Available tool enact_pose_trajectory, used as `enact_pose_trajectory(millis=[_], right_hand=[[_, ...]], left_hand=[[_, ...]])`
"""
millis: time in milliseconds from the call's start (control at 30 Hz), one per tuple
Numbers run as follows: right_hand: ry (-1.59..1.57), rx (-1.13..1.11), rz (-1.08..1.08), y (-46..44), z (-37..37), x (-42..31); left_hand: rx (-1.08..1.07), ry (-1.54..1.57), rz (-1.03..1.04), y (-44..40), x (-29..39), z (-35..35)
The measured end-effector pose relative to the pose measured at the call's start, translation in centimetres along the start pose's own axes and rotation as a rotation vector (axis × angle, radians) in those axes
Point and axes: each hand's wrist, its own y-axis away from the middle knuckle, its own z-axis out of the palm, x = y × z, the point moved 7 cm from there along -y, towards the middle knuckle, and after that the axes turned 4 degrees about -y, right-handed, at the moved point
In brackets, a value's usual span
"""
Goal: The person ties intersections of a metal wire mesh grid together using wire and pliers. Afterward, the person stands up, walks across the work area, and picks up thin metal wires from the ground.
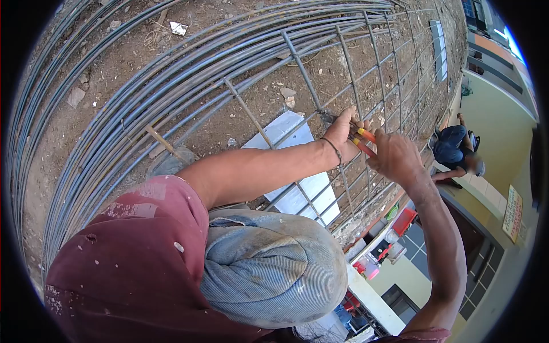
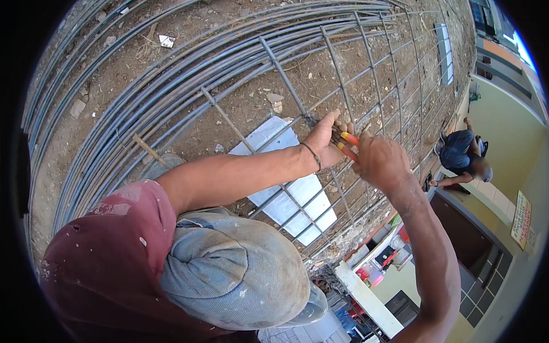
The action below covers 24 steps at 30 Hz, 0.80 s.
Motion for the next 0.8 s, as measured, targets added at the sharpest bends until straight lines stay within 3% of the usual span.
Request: enact_pose_trajectory(millis=[33, 100, 167, 233, 300, 400, 433, 567, 633, 667, 800], right_hand=[[-0.007, -0.006, 0.004, 0.7, 1.0, -0.5], [0.617, 0.727, -0.096, 2.9, -1.3, -3.3], [0.570, 0.680, -0.115, 1.7, 0.6, -1.5], [0.395, 0.463, -0.021, -0.1, 2.1, 0.3], [0.231, 0.491, -0.064, -0.7, 0.7, 1.2], [-1.130, -0.443, 0.304, -1.6, 4.0, 3.3], [-1.120, -0.428, 0.301, -1.6, 3.4, 3.2], [-0.841, -0.390, 0.296, 0.3, 2.8, 0.4], [0.439, 0.593, -0.041, 2.6, -1.4, -3.0], [0.623, 0.667, -0.111, 3.2, -1.4, -3.2], [0.464, 0.661, -0.127, 1.5, 1.1, -0.1]], left_hand=[[0.007, -0.002, -0.008, -0.1, 0.1, 0.5], [-0.008, 0.103, -0.011, 0.3, 0.5, 2.0], [0.043, 0.110, -0.056, 0.1, 0.1, 1.7], [0.036, 0.154, -0.050, -0.6, -0.2, 1.4], [-0.049, 0.093, -0.045, 0.5, 0.3, 1.4], [0.072, 0.068, -0.043, 3.2, 0.5, 2.2], [0.055, 0.066, -0.038, 2.3, 0.7, 2.3], [0.083, 0.064, -0.032, -0.3, 0.7, 0.4], [0.102, -0.030, -0.021, -0.8, 1.0, 0.2], [0.109, -0.026, -0.026, -0.9, 0.7, -0.1], [0.121, 0.063, -0.025, -1.7, 0.7, 0.1]])
